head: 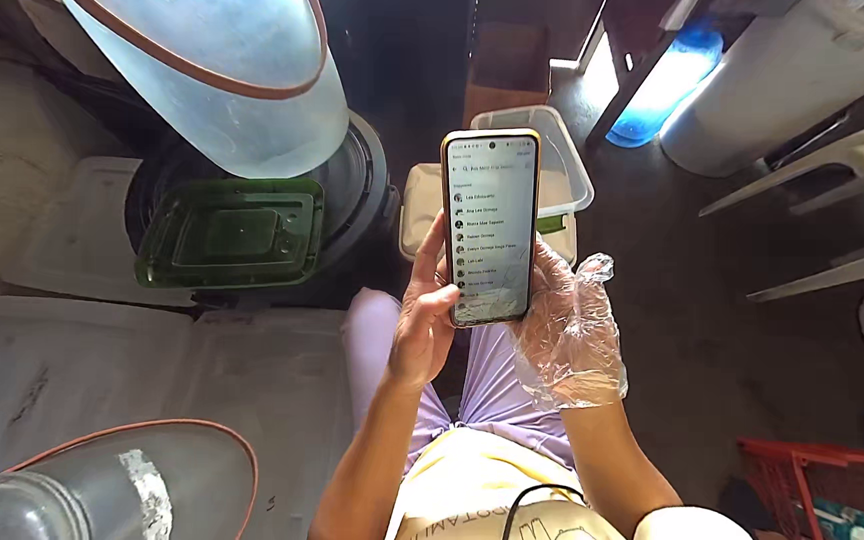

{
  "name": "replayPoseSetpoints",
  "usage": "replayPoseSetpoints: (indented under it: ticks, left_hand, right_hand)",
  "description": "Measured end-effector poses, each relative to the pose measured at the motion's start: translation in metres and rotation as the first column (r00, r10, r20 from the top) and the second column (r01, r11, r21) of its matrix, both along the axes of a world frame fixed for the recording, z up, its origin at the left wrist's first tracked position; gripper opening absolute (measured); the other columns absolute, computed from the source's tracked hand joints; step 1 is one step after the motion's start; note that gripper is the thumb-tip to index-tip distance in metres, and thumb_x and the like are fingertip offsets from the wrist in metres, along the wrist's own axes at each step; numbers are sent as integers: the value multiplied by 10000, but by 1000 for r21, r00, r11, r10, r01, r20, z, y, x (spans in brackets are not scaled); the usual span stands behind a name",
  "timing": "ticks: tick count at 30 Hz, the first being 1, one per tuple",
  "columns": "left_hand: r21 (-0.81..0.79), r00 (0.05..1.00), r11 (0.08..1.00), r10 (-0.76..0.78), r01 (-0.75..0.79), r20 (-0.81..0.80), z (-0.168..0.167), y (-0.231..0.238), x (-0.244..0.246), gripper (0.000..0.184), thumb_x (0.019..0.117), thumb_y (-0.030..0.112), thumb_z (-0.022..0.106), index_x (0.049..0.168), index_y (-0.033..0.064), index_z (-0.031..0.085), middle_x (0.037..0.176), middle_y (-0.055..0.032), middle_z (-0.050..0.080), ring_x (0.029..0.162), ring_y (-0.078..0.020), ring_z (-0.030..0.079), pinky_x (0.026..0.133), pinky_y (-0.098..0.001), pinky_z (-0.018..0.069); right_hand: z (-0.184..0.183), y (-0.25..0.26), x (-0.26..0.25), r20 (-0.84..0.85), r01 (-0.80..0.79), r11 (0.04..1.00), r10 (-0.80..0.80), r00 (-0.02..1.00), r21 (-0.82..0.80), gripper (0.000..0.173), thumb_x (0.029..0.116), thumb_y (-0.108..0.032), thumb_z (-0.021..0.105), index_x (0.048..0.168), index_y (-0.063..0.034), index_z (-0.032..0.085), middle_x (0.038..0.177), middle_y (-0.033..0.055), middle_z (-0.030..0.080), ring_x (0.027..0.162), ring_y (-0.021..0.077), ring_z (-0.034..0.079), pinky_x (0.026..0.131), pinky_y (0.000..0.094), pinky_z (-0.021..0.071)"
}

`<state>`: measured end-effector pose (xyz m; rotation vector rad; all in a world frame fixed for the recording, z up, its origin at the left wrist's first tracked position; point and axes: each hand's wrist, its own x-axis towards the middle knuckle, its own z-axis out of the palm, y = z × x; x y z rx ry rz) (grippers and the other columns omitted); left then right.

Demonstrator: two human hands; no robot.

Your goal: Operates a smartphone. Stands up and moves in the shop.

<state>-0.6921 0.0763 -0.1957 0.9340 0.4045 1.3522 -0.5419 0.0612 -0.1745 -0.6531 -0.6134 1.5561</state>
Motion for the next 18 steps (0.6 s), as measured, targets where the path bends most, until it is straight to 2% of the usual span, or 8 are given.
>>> replayPoseSetpoints:
  ticks: [2, 5, 8, 10, 12, 15, 18]
  left_hand:
    - [48, 999, 998, -46, 45, 11, 6, -4, -5, 781, 931, 166, 647, 1600, 281, 261, 1475, 20, 539, 1240, -130, 611, 994, -338, 554]
    - [103, 1000, 995, 4, -2, -18, 12, -8, -4, 895, 858, -16, 655, 1610, 226, 234, 1492, 4, 508, 1251, -133, 595, 1016, -334, 540]
    - [129, 999, 991, 37, -33, -30, 12, -9, -1, 931, 812, -99, 609, 1604, 218, 237, 1472, -7, 512, 1240, -132, 599, 1011, -325, 543]
    - [129, 999, 991, 36, -32, -28, 11, -9, -1, 933, 815, -93, 606, 1609, 224, 231, 1471, -2, 511, 1240, -126, 596, 1012, -325, 541]
    - [128, 999, 991, 37, -34, -18, 11, -9, -1, 924, 817, -82, 609, 1608, 219, 236, 1472, -4, 509, 1238, -127, 594, 1007, -325, 543]
    - [115, 999, 992, 49, -51, 17, 11, -9, 1, 890, 838, -52, 634, 1600, 226, 268, 1465, -4, 525, 1220, -125, 609, 994, -322, 549]
    - [75, 995, 995, 63, -69, 71, 10, -10, 2, 841, 852, -21, 658, 1576, 262, 337, 1431, -4, 565, 1181, -133, 639, 962, -329, 571]
  right_hand:
    - [-1, -3, 2, -34, -32, 998, 34, 999, 60, 635, 1044, -584, 395, 1493, -147, 496, 1408, 23, 613, 1300, 165, 585, 1050, 385, 524]
    - [-3, -5, 3, -19, -47, 988, 50, 999, 150, 674, 993, -615, 500, 1493, -163, 503, 1424, 8, 605, 1309, 161, 581, 1048, 378, 525]
    - [0, -7, 3, 13, -51, 980, 49, 999, 192, 664, 988, -605, 519, 1496, -178, 502, 1412, -11, 615, 1295, 146, 590, 1039, 365, 532]
    - [0, -8, 3, 14, -48, 980, 46, 999, 193, 606, 998, -509, 575, 1497, -173, 498, 1406, -11, 616, 1269, 140, 607, 1022, 356, 547]
    - [-2, -9, 3, 27, -35, 980, 30, 999, 194, 556, 998, -348, 615, 1505, -162, 483, 1396, 3, 609, 1241, 141, 615, 1000, 347, 555]
    - [-3, -9, 4, 136, -44, 979, 16, 991, 199, 568, 970, -169, 598, 1520, -175, 457, 1390, -18, 609, 1225, 119, 619, 992, 326, 557]
    - [-3, -9, 9, 217, -62, 965, 6, 976, 253, 569, 969, -76, 574, 1519, -158, 458, 1410, -37, 612, 1246, 99, 614, 1028, 301, 538]
